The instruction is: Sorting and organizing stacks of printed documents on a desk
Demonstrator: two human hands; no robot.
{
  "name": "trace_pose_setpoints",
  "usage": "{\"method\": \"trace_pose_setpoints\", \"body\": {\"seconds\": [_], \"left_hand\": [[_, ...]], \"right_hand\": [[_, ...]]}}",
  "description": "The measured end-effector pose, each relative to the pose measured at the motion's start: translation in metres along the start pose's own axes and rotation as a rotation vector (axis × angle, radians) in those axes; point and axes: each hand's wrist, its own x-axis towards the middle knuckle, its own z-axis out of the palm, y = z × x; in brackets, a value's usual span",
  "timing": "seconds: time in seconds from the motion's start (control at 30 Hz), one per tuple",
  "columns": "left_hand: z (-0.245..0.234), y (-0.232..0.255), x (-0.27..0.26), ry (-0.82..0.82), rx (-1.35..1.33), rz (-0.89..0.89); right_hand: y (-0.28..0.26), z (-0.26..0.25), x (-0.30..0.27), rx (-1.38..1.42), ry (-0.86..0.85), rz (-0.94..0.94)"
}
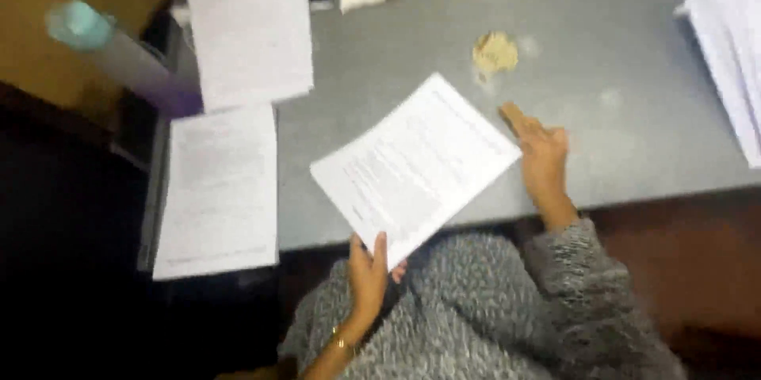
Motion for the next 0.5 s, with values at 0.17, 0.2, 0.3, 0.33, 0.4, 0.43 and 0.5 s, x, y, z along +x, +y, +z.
{"method": "trace_pose_setpoints", "body": {"seconds": [0.17,0.2,0.3,0.33,0.4,0.43,0.5], "left_hand": [[-0.028,-0.028,0.016,0.076,0.107,-0.094],[-0.021,-0.038,-0.003,0.108,0.085,-0.117],[-0.026,-0.029,-0.008,-0.057,-0.348,-0.271],[-0.028,-0.021,-0.011,-0.137,-0.399,-0.312],[-0.03,-0.027,-0.02,-0.192,-0.462,-0.39],[-0.031,-0.037,-0.017,-0.211,-0.456,-0.297],[-0.032,-0.047,-0.016,-0.224,-0.452,-0.203]], "right_hand": [[-0.04,-0.027,-0.009,0.436,0.015,0.129],[-0.068,-0.035,-0.013,0.448,-0.022,0.107],[-0.142,-0.024,-0.027,0.703,-0.684,-0.101],[-0.151,-0.004,-0.04,0.749,-0.743,-0.215],[-0.175,0.015,-0.056,0.804,-0.843,-0.322],[-0.188,0.018,-0.054,0.71,-0.902,-0.266],[-0.208,0.026,-0.046,0.617,-0.96,-0.219]]}}
